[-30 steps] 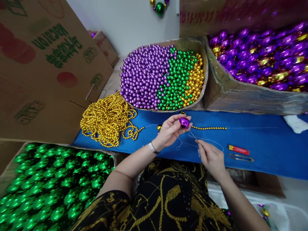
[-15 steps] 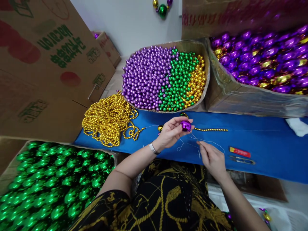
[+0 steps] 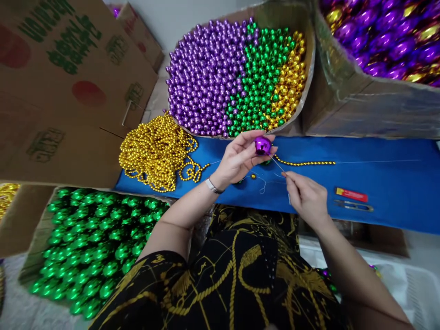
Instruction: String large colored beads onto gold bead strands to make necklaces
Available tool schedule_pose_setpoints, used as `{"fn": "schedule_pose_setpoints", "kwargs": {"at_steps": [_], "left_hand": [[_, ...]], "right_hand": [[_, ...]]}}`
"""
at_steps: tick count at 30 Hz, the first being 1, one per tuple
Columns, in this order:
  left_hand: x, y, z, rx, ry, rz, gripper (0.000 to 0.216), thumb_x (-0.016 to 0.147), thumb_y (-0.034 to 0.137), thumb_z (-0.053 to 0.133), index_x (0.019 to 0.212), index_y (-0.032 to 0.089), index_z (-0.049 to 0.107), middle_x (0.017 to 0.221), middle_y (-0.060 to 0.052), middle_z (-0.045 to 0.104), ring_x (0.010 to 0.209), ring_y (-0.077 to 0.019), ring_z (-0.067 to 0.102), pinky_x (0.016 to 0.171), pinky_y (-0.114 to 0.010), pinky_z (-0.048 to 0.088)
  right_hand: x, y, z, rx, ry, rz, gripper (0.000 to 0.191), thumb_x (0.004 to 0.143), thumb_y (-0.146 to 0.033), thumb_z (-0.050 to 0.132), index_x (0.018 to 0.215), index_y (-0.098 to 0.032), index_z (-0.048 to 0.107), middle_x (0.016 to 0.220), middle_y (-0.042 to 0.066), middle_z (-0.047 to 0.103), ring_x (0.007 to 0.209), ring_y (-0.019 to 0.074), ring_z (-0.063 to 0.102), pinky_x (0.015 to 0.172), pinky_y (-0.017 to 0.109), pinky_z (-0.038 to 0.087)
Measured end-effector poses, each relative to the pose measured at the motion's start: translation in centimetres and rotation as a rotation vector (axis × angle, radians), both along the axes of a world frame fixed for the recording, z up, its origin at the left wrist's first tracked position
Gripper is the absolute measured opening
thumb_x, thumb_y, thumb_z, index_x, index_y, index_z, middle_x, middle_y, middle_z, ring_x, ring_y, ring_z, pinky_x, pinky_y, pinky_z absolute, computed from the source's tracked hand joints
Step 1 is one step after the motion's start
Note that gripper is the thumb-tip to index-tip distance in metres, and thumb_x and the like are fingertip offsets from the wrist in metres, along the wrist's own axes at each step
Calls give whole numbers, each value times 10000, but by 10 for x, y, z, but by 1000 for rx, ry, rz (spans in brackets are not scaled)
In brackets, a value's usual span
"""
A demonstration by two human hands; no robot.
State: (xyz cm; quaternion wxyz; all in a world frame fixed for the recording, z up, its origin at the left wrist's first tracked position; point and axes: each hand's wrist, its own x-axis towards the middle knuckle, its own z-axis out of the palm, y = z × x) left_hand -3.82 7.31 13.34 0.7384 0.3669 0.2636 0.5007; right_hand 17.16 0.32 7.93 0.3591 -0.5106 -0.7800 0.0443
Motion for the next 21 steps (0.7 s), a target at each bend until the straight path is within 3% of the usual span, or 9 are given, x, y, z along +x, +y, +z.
{"fn": "schedule_pose_setpoints", "kwargs": {"at_steps": [7, 21], "left_hand": [[0, -8, -4, 52, 32, 39, 451, 732, 313, 822, 1122, 203, 624, 1227, -92, 676, 1148, -278, 660, 947, -407, 571], [9, -13, -13, 64, -48, -32, 408, 747, 273, 816, 1103, 194, 634, 1221, -116, 682, 1035, -242, 710, 937, -404, 574]], "right_hand": [[-3, 0, -7, 84, -5, 20, 201, 952, -186, 532, 1096, -173, 672, 937, 54, 764, 778, 153, 727, 754, 252, 571], [10, -5, -16, 120, 16, 74, 236, 938, -140, 528, 1146, -192, 628, 952, 63, 758, 802, 168, 732, 743, 275, 585]]}}
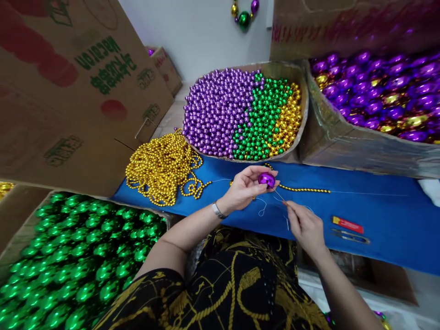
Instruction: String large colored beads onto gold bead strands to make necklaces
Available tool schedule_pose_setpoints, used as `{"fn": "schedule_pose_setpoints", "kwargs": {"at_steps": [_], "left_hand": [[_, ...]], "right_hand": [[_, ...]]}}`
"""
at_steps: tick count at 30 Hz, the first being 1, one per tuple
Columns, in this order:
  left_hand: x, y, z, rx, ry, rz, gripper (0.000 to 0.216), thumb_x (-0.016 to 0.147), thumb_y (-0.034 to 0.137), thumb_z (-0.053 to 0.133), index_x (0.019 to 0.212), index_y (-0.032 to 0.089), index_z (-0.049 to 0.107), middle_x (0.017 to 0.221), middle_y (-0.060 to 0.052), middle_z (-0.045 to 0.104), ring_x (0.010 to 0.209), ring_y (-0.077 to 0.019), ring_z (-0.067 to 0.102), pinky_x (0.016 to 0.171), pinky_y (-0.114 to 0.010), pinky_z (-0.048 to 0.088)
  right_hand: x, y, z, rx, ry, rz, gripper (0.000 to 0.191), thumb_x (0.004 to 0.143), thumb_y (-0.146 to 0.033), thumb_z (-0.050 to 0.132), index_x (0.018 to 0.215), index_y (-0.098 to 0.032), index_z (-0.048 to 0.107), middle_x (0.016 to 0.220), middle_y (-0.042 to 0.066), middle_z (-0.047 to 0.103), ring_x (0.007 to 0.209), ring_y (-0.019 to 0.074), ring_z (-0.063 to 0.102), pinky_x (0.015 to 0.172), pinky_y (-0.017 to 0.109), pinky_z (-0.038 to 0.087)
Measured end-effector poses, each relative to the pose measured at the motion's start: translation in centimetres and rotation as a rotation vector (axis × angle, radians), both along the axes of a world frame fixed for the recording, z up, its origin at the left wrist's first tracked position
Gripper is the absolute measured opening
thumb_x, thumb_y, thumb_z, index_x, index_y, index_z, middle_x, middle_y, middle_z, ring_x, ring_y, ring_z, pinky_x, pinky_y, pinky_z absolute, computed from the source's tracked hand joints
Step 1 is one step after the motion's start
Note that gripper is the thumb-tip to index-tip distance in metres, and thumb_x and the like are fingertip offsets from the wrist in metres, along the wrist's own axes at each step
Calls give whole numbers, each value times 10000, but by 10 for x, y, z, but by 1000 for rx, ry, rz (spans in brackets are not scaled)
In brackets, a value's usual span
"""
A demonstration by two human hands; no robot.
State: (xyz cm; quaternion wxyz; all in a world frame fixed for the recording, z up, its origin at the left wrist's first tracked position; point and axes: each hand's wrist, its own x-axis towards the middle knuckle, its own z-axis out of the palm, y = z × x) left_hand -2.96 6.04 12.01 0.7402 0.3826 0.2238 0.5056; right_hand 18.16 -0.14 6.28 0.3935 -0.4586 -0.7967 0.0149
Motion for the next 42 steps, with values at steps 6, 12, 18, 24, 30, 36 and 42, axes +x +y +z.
{"fn": "schedule_pose_setpoints", "kwargs": {"at_steps": [6, 12, 18, 24, 30, 36, 42], "left_hand": [[-1, 2, -3, 44, 27, -5, 421, 755, 284, 810, 1123, 198, 625, 1242, -116, 666, 1050, -242, 703, 936, -395, 575], [0, 3, -5, 74, 46, 13, 395, 755, 248, 806, 1102, 195, 627, 1226, -106, 672, 1033, -222, 707, 913, -363, 583], [1, 3, -5, 44, 9, -9, 384, 767, 245, 796, 1109, 183, 635, 1223, -109, 671, 1024, -222, 712, 898, -344, 586], [0, 6, -3, 25, 49, -23, 427, 743, 273, 817, 1114, 175, 629, 1218, -119, 674, 1005, -221, 714, 887, -350, 592], [0, 7, 0, 20, 70, -35, 403, 769, 281, 796, 1126, 193, 633, 1204, -110, 685, 970, -210, 722, 852, -342, 598], [2, 4, -4, 135, 126, -39, 404, 753, 217, 803, 1130, 193, 658, 1242, -113, 678, 1035, -203, 703, 936, -344, 562], [5, 2, -9, 83, 79, -59, 411, 761, 235, 799, 1140, 192, 645, 1243, -117, 675, 1042, -224, 706, 916, -360, 578]], "right_hand": [[-2, 2, 3, 4, 6, -15, 258, 933, -159, 535, 1166, -206, 635, 942, 58, 760, 790, 175, 737, 743, 273, 589], [0, 2, 1, -14, 34, 4, 227, 932, -151, 542, 1127, -198, 648, 950, 54, 762, 802, 172, 736, 736, 270, 591], [4, 2, -1, -30, 16, 11, 241, 941, -166, 524, 1143, -199, 652, 956, 57, 759, 812, 170, 733, 752, 277, 587], [4, 1, -1, 1, -39, -51, 240, 933, -160, 535, 1132, -193, 665, 907, 45, 758, 741, 156, 718, 729, 267, 572], [2, 0, -1, -96, 55, -9, 201, 954, -181, 516, 1092, -194, 661, 954, 54, 762, 814, 167, 737, 742, 271, 600], [7, 1, -8, -77, 65, -7, 190, 940, -166, 535, 1080, -188, 661, 953, 62, 760, 809, 174, 739, 741, 277, 606], [11, -4, -12, -113, 93, 17, 185, 944, -149, 536, 1093, -186, 640, 959, 64, 756, 826, 161, 736, 746, 258, 603]]}}
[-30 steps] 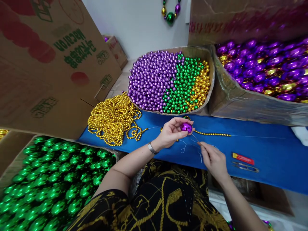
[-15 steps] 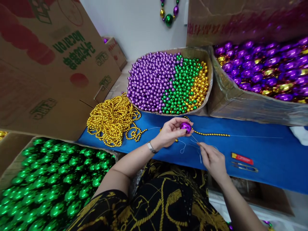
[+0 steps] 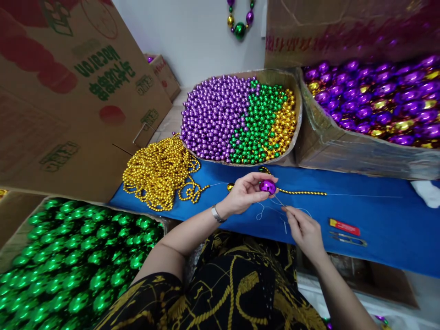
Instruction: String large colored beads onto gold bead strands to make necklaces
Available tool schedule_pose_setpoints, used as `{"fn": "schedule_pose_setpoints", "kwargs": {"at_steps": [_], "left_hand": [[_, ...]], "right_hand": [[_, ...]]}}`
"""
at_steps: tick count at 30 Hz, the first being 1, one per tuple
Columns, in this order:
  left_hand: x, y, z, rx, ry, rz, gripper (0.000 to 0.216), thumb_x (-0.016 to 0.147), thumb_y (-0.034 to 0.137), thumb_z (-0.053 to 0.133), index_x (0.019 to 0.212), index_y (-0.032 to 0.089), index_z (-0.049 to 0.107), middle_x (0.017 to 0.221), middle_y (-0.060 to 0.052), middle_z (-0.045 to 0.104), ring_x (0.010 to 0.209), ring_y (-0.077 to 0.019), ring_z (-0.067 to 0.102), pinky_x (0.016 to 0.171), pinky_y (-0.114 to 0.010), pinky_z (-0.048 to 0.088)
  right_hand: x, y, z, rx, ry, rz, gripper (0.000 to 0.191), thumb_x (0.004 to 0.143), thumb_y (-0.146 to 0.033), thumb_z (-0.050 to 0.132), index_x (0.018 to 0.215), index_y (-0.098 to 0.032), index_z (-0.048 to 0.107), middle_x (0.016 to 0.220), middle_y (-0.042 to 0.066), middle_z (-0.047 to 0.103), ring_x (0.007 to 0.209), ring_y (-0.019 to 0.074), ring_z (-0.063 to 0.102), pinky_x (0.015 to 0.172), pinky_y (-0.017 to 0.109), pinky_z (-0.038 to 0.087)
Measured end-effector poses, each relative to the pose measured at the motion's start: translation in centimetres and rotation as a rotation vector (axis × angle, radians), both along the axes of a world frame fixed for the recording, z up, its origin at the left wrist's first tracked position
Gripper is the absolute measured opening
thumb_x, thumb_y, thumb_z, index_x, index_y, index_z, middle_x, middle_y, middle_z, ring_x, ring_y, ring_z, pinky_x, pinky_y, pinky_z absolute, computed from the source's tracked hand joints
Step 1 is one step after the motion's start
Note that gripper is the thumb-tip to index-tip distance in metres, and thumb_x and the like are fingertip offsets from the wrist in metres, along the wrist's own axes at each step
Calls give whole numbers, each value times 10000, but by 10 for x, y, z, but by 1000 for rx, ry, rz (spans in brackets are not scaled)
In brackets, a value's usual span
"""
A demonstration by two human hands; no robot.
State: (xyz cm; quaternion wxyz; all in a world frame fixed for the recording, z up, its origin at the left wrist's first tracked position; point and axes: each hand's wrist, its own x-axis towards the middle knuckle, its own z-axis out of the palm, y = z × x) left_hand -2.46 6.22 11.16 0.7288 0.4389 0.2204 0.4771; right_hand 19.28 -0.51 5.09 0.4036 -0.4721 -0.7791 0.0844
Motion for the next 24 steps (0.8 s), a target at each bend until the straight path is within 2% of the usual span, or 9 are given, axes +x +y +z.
{"fn": "schedule_pose_setpoints", "kwargs": {"at_steps": [10, 14, 20, 24], "left_hand": [[1, 1, 1, -96, -82, -19, 436, 760, 235, 804, 1151, 178, 620, 1207, -119, 681, 1015, -227, 713, 873, -341, 594], [0, 2, 1, -91, -90, -30, 409, 776, 237, 790, 1148, 185, 629, 1207, -111, 681, 1004, -216, 716, 868, -338, 597], [-2, 4, 2, 39, 35, 49, 389, 756, 199, 803, 1113, 171, 650, 1172, -107, 699, 983, -183, 710, 885, -318, 583], [-1, 3, 5, -96, -51, 0, 376, 780, 270, 787, 1117, 179, 645, 1121, -91, 708, 905, -178, 722, 829, -333, 603]], "right_hand": [[-4, -3, 5, -114, 77, 0, 202, 952, -202, 520, 1082, -193, 675, 972, 47, 764, 866, 167, 743, 789, 256, 610], [-4, -3, 6, -93, 61, 24, 204, 949, -176, 524, 1100, -192, 662, 978, 42, 763, 866, 159, 741, 784, 248, 605], [-6, -7, 10, 12, -7, 2, 227, 929, -145, 555, 1128, -185, 655, 979, 53, 763, 831, 171, 739, 767, 272, 600], [-12, -9, 15, -118, 82, 26, 222, 948, -164, 530, 1124, -202, 660, 1000, 37, 762, 864, 152, 739, 784, 242, 604]]}}
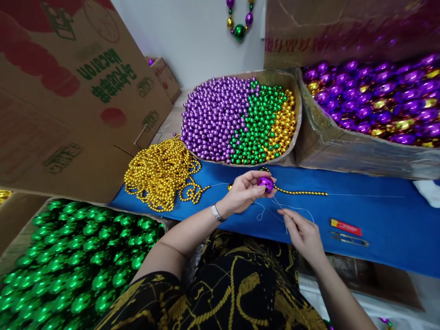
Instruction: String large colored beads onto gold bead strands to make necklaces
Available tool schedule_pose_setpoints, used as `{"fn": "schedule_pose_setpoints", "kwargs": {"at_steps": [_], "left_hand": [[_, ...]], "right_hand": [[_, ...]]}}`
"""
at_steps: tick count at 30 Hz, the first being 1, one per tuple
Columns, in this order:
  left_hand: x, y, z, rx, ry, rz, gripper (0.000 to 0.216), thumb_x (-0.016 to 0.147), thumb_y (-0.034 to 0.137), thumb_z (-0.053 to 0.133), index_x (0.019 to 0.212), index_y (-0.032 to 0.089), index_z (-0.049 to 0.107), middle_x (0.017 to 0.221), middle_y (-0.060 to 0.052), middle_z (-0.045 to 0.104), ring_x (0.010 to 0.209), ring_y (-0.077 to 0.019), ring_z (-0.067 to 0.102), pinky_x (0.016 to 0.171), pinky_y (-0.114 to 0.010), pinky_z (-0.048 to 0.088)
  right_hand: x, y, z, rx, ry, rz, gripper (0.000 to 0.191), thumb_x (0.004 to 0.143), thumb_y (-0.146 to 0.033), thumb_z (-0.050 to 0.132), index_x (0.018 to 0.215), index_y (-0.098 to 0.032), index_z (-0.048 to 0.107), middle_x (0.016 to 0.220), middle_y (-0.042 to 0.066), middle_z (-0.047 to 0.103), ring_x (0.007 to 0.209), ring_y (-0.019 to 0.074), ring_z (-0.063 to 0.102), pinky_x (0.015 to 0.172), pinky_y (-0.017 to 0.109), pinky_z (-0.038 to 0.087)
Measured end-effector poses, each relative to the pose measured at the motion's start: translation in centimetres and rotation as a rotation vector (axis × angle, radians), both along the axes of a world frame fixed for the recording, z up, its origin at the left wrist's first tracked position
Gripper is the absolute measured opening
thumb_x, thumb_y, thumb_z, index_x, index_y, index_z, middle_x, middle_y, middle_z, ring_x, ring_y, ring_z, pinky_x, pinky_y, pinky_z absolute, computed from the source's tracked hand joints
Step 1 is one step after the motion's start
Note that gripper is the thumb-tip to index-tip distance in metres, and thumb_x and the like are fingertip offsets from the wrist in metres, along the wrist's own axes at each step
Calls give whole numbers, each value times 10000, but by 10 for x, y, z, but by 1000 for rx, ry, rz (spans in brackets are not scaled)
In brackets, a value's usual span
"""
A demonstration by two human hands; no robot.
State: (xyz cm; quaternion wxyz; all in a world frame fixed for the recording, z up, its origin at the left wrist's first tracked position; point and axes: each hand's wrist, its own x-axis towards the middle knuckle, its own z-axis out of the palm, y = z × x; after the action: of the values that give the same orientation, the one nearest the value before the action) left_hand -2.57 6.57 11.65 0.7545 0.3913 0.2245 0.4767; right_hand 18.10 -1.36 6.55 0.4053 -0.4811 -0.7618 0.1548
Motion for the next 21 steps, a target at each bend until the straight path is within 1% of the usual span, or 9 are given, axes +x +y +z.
{"fn": "schedule_pose_setpoints", "kwargs": {"at_steps": [2, 4, 6, 8, 9, 11, 14, 17, 21], "left_hand": [[0, 1, 1, -44, -3, -11, 380, 790, 304, 777, 1119, 174, 637, 1121, -100, 705, 901, -190, 725, 823, -351, 606], [-2, 5, 2, 3, 30, 45, 379, 813, 333, 752, 1135, 177, 625, 1146, -110, 696, 911, -196, 721, 829, -369, 605], [-8, 11, 2, 154, 125, 175, 376, 821, 318, 743, 1152, 189, 619, 1182, -107, 683, 964, -188, 704, 872, -368, 591], [-14, 18, 0, 361, 283, 301, 394, 802, 268, 761, 1164, 196, 626, 1211, -97, 667, 1036, -175, 673, 930, -346, 565], [-17, 21, -1, 458, 368, 335, 404, 796, 249, 765, 1172, 194, 628, 1222, -97, 659, 1067, -173, 659, 948, -337, 554], [-21, 24, -3, 613, 521, 361, 404, 809, 241, 750, 1190, 188, 627, 1235, -105, 646, 1118, -184, 638, 972, -346, 539], [-23, 23, -6, 776, 676, 405, 384, 841, 238, 714, 1209, 191, 616, 1232, -110, 648, 1169, -209, 616, 1005, -398, 521], [-24, 21, -5, 903, 790, 443, 373, 857, 213, 692, 1221, 206, 609, 1226, -103, 659, 1182, -215, 611, 1009, -432, 513], [-28, 20, -1, 1079, 923, 466, 366, 869, 160, 666, 1227, 200, 602, 1232, -110, 661, 1178, -210, 611, 982, -430, 514]], "right_hand": [[1, 1, -1, -20, 12, -7, 231, 950, -168, 528, 1134, -207, 662, 1021, 31, 760, 881, 146, 737, 800, 237, 602], [6, 2, -4, -1, -8, -3, 246, 945, -167, 534, 1150, -210, 663, 1032, 28, 758, 896, 144, 736, 815, 238, 598], [13, 2, -4, 23, -39, -5, 266, 939, -161, 545, 1173, -209, 661, 1045, 31, 756, 915, 147, 733, 829, 241, 591], [21, 1, 0, 52, -82, -21, 302, 933, -145, 552, 1214, -203, 647, 1078, 49, 747, 933, 155, 728, 838, 251, 580], [24, 0, 3, 67, -110, -25, 328, 931, -134, 553, 1241, -200, 635, 1091, 58, 742, 924, 156, 726, 833, 257, 575], [28, -1, 12, 104, -170, -10, 374, 926, -115, 552, 1287, -195, 611, 1057, 60, 743, 849, 148, 718, 796, 261, 561], [28, -1, 22, 145, -237, 14, 392, 922, -100, 551, 1301, -185, 603, 949, 40, 741, 744, 131, 686, 744, 261, 535], [27, 1, 24, 170, -275, 10, 374, 919, -94, 555, 1282, -168, 608, 953, 40, 736, 754, 131, 681, 756, 268, 526], [28, 3, 23, 169, -311, 19, 344, 927, -108, 549, 1260, -158, 617, 942, 35, 739, 722, 126, 672, 736, 269, 523]]}}
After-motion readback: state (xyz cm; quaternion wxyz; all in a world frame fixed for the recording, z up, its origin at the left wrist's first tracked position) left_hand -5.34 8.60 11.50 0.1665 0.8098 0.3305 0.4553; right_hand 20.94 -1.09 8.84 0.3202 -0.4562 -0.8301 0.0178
